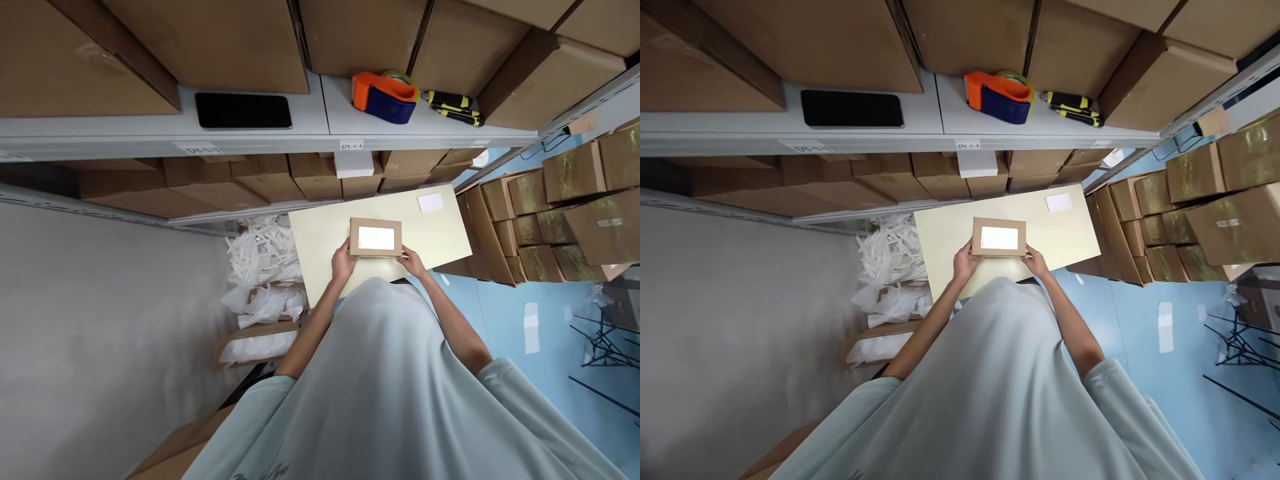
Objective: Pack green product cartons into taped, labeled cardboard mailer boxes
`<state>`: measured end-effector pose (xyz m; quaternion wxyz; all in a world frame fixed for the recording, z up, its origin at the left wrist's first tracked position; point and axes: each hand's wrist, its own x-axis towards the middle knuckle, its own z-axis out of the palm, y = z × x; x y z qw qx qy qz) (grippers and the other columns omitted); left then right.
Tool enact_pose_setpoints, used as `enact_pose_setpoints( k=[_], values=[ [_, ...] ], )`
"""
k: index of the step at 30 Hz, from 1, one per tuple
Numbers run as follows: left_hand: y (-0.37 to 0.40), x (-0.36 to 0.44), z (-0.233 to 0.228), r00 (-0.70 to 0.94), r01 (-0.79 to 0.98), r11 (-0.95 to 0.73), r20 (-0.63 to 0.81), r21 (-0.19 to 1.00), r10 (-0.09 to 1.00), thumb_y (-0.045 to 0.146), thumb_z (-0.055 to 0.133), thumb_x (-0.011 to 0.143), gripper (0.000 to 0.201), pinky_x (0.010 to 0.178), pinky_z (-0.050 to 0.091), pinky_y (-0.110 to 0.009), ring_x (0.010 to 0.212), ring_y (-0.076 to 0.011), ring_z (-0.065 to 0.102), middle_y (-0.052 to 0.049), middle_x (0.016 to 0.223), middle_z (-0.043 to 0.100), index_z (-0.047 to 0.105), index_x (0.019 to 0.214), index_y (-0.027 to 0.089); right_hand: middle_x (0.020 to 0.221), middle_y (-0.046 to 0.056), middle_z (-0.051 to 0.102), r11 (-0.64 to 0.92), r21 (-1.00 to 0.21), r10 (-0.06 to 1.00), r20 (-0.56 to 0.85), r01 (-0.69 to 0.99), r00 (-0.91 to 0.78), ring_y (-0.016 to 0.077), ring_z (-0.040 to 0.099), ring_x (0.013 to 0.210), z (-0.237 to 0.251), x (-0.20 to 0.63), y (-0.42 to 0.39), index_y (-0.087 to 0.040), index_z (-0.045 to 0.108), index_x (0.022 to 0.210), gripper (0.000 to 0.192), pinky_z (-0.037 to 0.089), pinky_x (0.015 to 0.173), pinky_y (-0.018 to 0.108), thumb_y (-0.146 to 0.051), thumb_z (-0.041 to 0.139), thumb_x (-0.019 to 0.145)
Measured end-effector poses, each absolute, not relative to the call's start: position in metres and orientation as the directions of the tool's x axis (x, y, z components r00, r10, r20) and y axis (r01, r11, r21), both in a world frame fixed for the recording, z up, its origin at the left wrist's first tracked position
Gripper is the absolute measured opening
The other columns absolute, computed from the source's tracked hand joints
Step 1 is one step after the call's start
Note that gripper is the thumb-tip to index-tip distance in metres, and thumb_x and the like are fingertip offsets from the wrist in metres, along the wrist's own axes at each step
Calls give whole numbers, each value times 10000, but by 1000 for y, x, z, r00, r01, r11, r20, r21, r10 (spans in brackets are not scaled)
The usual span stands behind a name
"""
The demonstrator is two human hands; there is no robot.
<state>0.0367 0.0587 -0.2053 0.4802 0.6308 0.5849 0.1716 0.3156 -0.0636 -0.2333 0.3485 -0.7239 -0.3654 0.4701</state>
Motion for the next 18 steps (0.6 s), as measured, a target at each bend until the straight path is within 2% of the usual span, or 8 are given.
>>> enact_pose_setpoints(
  k=[2,6,9,12,15,17,18],
  values=[
    [51,40,-207,234,610,162,-371,776,899,100,798,843,869,1162,606,-445,1297,-345,803,-107,1440,836,634,1684,245,1456,115,827,-494,-848,855,-432,193,289,361,803,1301,-241,310,-62,-202,700,1624,771,632,1192,568,-309,761,863],
    [40,41,-213,189,663,192,-410,723,892,112,810,873,870,1146,613,-446,1330,-364,804,-96,1418,850,609,1704,272,1451,94,832,-493,-852,852,-431,178,297,346,807,1322,-251,304,-63,-201,682,1647,789,660,1162,528,-227,713,859],
    [37,45,-216,153,711,198,-423,675,893,143,806,894,882,1142,619,-474,1348,-399,800,-135,1416,846,564,1737,230,1446,68,838,-493,-855,849,-433,162,302,314,805,1328,-257,309,-65,-217,657,1673,801,661,1169,504,-197,686,872],
    [34,55,-218,138,737,198,-431,646,892,175,791,908,888,1160,615,-501,1384,-414,783,-150,1440,833,528,1756,220,1541,44,795,-476,-862,859,-414,174,299,286,774,1382,-261,321,-61,-248,618,1708,792,656,1186,481,-200,654,918],
    [30,68,-219,144,724,222,-458,653,877,230,818,886,933,1184,613,-512,1399,-396,777,-133,1471,822,497,1762,250,1655,44,717,-425,-866,897,-363,262,252,290,733,1462,-263,339,-54,-263,577,1742,774,634,1222,488,-201,607,971],
    [25,79,-217,126,684,266,-469,679,874,289,852,867,1051,1219,602,-521,1446,-375,750,-142,1559,773,393,1812,245,1675,37,699,-394,-862,918,-351,320,185,295,721,1490,-265,352,-49,-280,597,1730,771,605,1265,501,-178,603,966],
    [22,85,-214,101,662,285,-459,693,883,328,859,873,1117,1265,572,-524,1519,-364,699,-163,1656,700,313,1842,227,1675,34,698,-380,-861,925,-350,338,148,296,713,1505,-266,360,-47,-285,622,1710,761,588,1287,505,-168,609,958]
  ],
)
